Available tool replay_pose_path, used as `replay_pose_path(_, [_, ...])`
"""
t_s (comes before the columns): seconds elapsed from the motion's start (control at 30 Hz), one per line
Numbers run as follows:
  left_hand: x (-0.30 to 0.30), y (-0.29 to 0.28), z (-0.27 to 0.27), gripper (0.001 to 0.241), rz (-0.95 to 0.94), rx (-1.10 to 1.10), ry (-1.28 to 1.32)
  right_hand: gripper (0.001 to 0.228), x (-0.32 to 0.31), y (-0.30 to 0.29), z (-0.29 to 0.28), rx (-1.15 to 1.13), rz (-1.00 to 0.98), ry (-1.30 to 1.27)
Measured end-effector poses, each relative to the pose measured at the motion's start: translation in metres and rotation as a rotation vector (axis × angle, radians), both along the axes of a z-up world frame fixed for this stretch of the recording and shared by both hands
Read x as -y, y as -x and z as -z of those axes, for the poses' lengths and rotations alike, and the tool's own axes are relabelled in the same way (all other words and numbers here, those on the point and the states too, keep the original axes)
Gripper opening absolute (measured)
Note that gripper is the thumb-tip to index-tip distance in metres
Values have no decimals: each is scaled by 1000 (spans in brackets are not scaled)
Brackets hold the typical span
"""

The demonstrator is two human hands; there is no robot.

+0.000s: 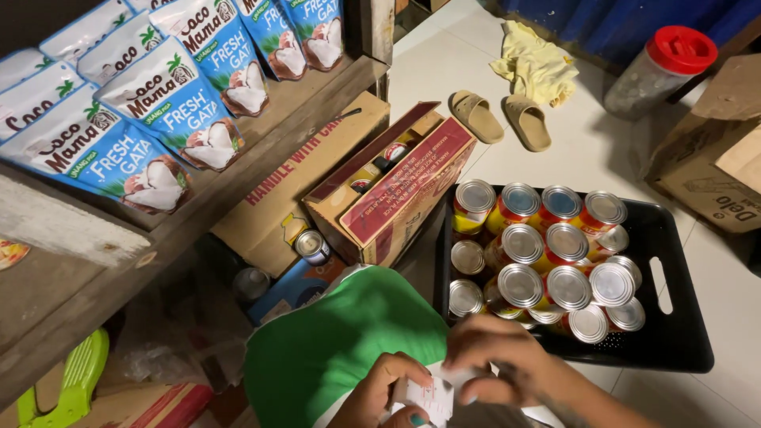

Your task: Marking canned food with a pen and organizing them on a grocery shelf.

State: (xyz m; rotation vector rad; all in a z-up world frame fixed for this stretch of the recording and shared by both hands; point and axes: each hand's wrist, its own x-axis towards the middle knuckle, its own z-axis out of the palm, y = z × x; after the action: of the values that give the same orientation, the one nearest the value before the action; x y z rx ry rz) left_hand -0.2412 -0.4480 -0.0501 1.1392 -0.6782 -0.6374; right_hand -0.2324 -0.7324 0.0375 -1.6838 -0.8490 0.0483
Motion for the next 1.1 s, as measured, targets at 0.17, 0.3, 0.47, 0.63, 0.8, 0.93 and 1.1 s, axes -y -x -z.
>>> replay_pose_path(0.17, [12,5,6,60,-60,-47,68,39,-17,-5,-46,170,-124,174])
replay_pose_path(0.3, [17,10,14,65,-242,133,60,41,-28,-9,-66,243,-142,255])
replay_pose_path(0.47, [9,2,5,63,-165,120,20,37,-27,-9,-58,215,-136,238])
replay_pose_path(0.63, [10,-5,-13,46,-93,219,-158,31,-22,-9,-46,175,-114,203])
replay_pose_path(0.8, [22,-15,-58,54,-398,742,-356,27,-20,-13,-47,294,-45,212])
replay_pose_path(0.93, [33,-12,-26,54,-352,593,-378,26,-13,-10,-39,329,49,194])
replay_pose_path(1.1, [41,-16,-1,58,-340,480,-375,17,14,-5,9,77,185,65])
